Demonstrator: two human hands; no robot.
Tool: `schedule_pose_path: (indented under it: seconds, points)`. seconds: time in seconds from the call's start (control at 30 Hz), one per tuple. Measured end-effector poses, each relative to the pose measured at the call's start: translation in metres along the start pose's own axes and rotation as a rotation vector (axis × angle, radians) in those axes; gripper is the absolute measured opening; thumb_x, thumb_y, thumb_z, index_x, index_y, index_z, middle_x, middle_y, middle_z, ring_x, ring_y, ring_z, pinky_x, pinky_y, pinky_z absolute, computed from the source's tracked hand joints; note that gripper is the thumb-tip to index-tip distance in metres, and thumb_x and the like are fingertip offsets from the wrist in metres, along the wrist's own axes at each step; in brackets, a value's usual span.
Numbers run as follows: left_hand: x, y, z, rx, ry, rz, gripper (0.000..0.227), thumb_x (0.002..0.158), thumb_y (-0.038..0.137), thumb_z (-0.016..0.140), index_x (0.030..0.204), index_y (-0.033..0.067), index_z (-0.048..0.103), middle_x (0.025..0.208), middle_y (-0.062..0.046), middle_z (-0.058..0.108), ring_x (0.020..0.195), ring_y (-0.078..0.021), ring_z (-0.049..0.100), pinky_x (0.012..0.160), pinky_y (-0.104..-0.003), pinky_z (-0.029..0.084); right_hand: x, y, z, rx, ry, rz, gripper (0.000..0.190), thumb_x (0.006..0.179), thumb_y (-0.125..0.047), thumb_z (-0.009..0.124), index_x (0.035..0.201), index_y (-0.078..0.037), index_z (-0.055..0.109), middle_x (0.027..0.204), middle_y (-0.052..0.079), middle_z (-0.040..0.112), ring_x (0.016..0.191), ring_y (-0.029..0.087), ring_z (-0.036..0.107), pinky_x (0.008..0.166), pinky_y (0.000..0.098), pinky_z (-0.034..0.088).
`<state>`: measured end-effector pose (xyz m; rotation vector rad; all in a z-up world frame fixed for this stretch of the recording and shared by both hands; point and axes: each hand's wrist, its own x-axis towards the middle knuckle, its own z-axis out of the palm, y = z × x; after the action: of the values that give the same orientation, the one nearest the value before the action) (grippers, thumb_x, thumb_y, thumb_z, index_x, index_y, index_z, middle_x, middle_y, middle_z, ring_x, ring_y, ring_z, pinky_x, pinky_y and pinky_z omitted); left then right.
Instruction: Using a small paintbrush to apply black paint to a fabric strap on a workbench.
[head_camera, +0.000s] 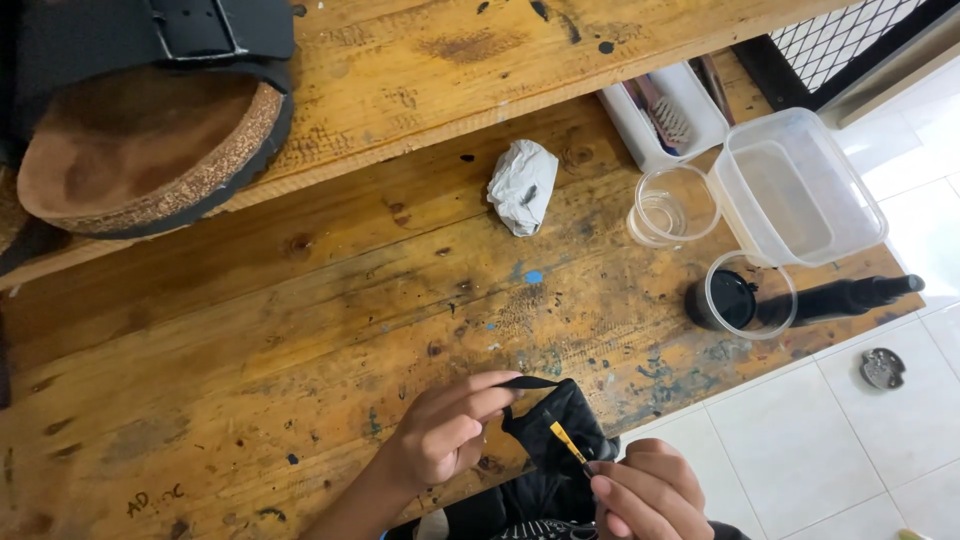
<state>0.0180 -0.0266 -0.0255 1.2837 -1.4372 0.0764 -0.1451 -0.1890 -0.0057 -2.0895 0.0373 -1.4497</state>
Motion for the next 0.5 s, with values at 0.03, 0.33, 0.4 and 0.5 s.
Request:
schedule_pose_path:
  seconds: [0.03,0.33,0.4,0.5]
  points:
    - [0.0015,0.0002,-0.0006,-0.026,0.011,0.025,0.051,0.095,-0.022,0.052,0.121,0.0113,0.022,0.107,-0.034,0.063,0.107,-0.0582,0.068,0.062,-0.047,0.058,0.0002,0.0002,-0.0010,-0.007,-0.011,0.000,0.032,0.102,-0.030,0.051,0.085,-0.010,0.069,0.074,0.003,0.071,0.068,0.011,0.065,0.060,0.0255,0.055]
    - [0.0011,0.0011,-0.0014,-0.011,0.009,0.027,0.055,0.094,-0.024,0.051,0.130,0.0092,0.025,0.109,-0.034,0.064,0.108,-0.0568,0.070,0.056,-0.042,0.053,-0.0013,0.0001,-0.0012,-0.016,-0.018,0.021,0.031,0.102,-0.029,0.051,0.084,-0.010,0.069,0.074,0.004,0.072,0.068,0.012,0.064,0.061,0.0268,0.056]
    - [0.0025,0.0013,-0.0012,-0.002,0.017,0.042,0.052,0.094,-0.023,0.051,0.128,0.0078,0.025,0.107,-0.034,0.064,0.106,-0.0569,0.070,0.056,-0.043,0.054,-0.0010,-0.0004,-0.0010,-0.012,-0.017,0.028,0.032,0.102,-0.031,0.052,0.083,-0.010,0.069,0.073,0.004,0.071,0.067,0.012,0.064,0.061,0.0267,0.056]
    - [0.0000,0.0005,0.0003,-0.010,0.025,0.035,0.054,0.096,-0.022,0.053,0.130,0.0082,0.024,0.107,-0.034,0.064,0.106,-0.0575,0.070,0.062,-0.045,0.059,-0.0034,0.0014,-0.0040,-0.024,-0.015,0.028,0.025,0.099,-0.025,0.055,0.084,-0.011,0.068,0.073,0.003,0.070,0.067,0.011,0.063,0.060,0.0257,0.055]
